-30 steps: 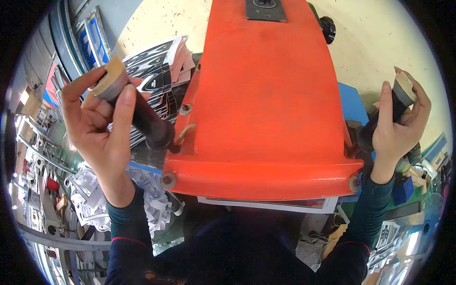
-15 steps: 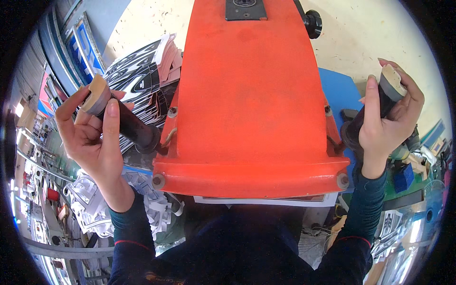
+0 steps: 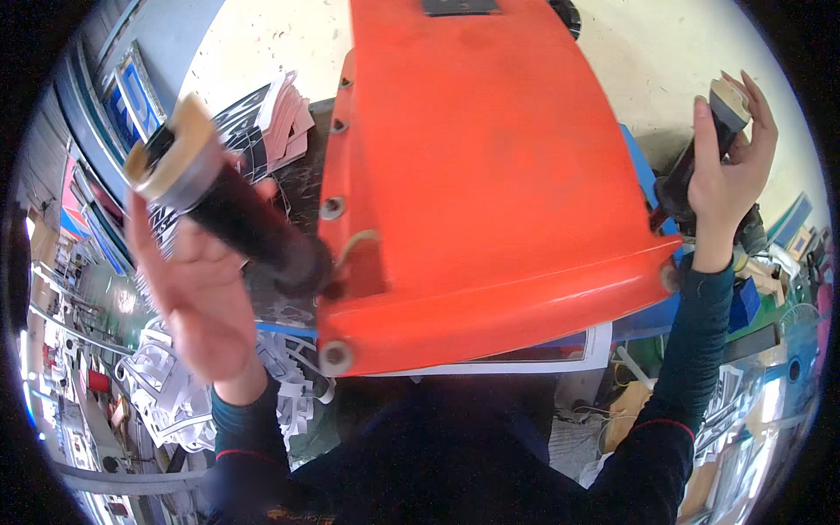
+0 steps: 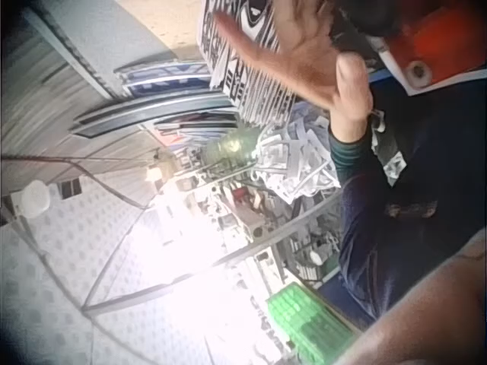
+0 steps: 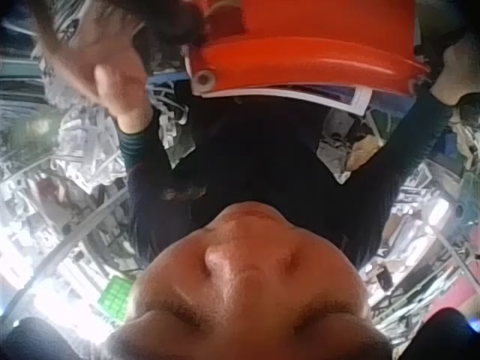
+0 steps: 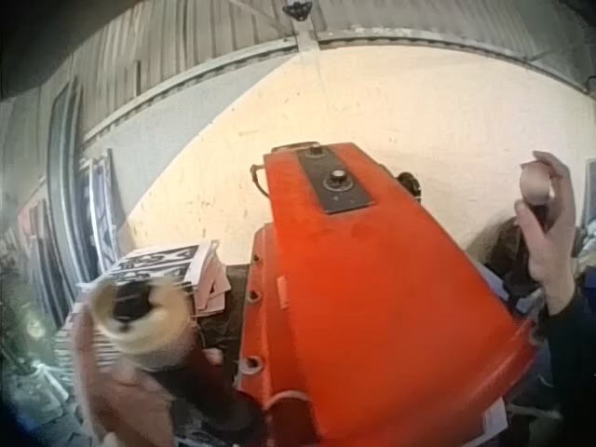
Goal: Using a manual lever-operated die cutting press to cut shapes from printed sticker sheets.
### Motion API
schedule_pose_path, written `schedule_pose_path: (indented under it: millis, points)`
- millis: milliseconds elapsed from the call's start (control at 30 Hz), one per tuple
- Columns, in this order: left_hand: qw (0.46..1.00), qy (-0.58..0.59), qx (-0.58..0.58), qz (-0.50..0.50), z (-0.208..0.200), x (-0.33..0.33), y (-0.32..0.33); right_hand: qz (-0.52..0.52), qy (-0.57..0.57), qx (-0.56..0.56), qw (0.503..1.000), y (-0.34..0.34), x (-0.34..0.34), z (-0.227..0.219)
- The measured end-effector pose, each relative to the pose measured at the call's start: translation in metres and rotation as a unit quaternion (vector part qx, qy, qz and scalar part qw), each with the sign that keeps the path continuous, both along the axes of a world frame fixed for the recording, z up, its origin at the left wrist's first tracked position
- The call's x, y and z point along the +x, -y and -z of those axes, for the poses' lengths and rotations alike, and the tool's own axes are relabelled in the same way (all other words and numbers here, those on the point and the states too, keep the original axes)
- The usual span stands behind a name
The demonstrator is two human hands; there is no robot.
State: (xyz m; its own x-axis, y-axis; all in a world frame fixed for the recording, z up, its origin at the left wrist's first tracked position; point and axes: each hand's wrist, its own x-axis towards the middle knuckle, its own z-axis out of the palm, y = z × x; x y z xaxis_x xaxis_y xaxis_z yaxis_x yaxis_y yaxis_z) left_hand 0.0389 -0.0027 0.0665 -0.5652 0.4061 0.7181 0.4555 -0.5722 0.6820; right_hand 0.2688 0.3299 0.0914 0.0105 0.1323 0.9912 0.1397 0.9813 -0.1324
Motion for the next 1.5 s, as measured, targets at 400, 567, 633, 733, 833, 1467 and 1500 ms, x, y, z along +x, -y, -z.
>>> schedule_pose_path:
  millis: [400,567,633,733,833,1467,1500]
  points:
    - [0.897,-0.183,-0.402,-0.011,0.057,-0.042,0.016,0.178,0.051,-0.06,0.981,0.002,0.017,-0.001]
    - [0.896,-0.182,-0.404,-0.001,0.067,-0.052,0.019,-0.322,-0.009,-0.299,0.898,0.065,0.008,-0.002]
    - [0.902,-0.164,-0.399,-0.007,0.071,-0.051,0.017,-0.253,-0.047,-0.357,0.898,0.066,0.005,-0.002]
    - [0.896,-0.159,-0.414,-0.012,0.069,-0.049,0.019,-0.268,-0.116,-0.437,0.851,0.016,0.012,-0.003]
    - [0.897,-0.159,-0.412,0.003,0.067,-0.05,0.016,-0.271,-0.152,-0.424,0.851,-0.028,0.024,-0.003]
    - [0.878,-0.183,-0.441,-0.024,0.07,-0.052,0.017,0.073,0.001,-0.219,0.973,-0.074,0.011,0.026]
    - [0.877,-0.176,-0.446,-0.024,0.069,-0.05,0.018,0.074,0.034,-0.185,0.979,-0.045,-0.004,0.04]
